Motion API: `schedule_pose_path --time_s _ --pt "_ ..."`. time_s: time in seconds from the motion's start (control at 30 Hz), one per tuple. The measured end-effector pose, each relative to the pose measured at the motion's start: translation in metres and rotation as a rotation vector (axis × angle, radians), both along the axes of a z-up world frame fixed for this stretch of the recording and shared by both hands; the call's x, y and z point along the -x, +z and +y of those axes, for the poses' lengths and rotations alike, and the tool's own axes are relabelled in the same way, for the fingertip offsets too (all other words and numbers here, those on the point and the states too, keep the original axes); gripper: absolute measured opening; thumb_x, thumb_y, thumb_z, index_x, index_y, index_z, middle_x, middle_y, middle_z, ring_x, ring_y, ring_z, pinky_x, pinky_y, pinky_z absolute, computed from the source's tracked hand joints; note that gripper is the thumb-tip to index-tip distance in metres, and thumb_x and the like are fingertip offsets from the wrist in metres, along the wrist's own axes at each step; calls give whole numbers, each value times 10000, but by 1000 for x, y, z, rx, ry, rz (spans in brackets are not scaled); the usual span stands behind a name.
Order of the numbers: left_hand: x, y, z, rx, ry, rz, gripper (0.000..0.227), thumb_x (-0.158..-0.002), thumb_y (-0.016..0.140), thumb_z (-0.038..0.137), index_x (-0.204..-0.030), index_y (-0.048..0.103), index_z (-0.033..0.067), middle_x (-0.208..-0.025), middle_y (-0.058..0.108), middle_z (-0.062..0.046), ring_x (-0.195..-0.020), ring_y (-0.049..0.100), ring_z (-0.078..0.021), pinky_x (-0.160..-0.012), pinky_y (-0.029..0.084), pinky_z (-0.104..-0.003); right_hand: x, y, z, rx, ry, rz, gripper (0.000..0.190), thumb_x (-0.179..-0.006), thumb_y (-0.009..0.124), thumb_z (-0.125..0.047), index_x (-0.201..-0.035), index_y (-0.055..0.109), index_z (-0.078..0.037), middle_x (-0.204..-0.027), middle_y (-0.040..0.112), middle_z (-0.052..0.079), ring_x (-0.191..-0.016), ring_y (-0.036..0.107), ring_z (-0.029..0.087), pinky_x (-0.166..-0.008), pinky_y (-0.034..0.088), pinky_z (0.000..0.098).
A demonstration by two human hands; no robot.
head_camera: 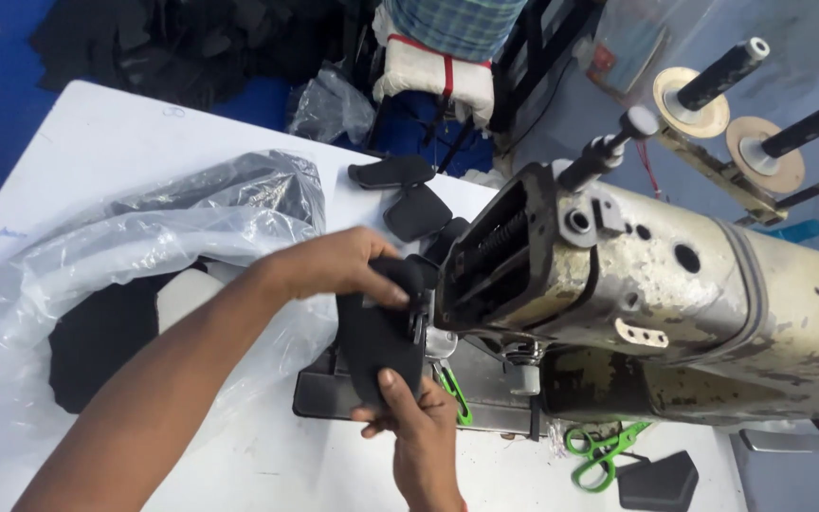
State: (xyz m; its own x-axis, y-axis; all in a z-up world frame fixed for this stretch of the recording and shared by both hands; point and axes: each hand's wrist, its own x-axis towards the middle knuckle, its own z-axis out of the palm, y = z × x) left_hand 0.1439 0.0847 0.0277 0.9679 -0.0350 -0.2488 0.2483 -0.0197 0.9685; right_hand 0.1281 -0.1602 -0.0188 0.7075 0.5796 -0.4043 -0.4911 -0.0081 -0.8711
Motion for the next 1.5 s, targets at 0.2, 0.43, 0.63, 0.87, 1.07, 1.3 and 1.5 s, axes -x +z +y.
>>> schedule_pose_path --time_s 0.2,0.43,0.63,0.87,1.07,1.3,1.5 --pt "-22 10 13 -139 -38 -17 344 -704 867 205 -983 787 18 -848 770 -35 -753 683 -105 -703 529 -262 10 14 25 -79 -101 -25 269 -943 699 -237 -907 736 26 -785 780 129 -569 702 152 -473 520 272" --pt "6 11 23 -200 82 -26 414 -698 874 233 -1030 756 16 -892 770 -48 -796 699 -123 -734 540 -280 13 14 26 26 -199 -35 255 -918 709 -233 -855 745 11 -813 821 145 -578 723 173 -497 523 287" --pt "64 10 11 -144 199 42 421 -722 854 270 -1052 749 30 -908 783 -68 -819 708 -134 -759 570 -300 6 13 11 61 -261 -68 279 -919 700 -249 -831 745 13 -735 775 151 -560 729 200 -482 525 302" --pt "87 -14 4 -3 284 84 471 -742 847 289 -1084 735 -16 -920 789 -98 -843 731 -145 -781 578 -290 11 6 22 -13 -274 -53 287 -932 715 -232 -810 729 27 -683 754 130 -556 722 199 -500 549 301" --pt "118 -54 -30 329 254 160 478 -751 833 272 -1110 736 -28 -895 796 -131 -698 741 -190 -575 608 -316 9 -14 8 -106 -301 -117 212 -944 728 -190 -905 764 15 -707 691 54 -598 651 120 -570 547 273" --pt "125 -58 -91 567 284 186 510 -782 820 295 -1141 672 -35 -922 804 -146 -726 791 -198 -594 641 -304 3 -4 -7 -37 -350 -72 200 -938 714 -146 -1037 758 22 -820 729 63 -680 634 109 -598 483 265" --pt "116 -55 -98 575 436 95 510 -830 789 323 -1121 662 -75 -839 774 -186 -659 775 -217 -575 644 -309 4 -3 -19 14 -245 -79 232 -901 693 -120 -1053 736 50 -861 745 76 -726 677 113 -664 527 271"
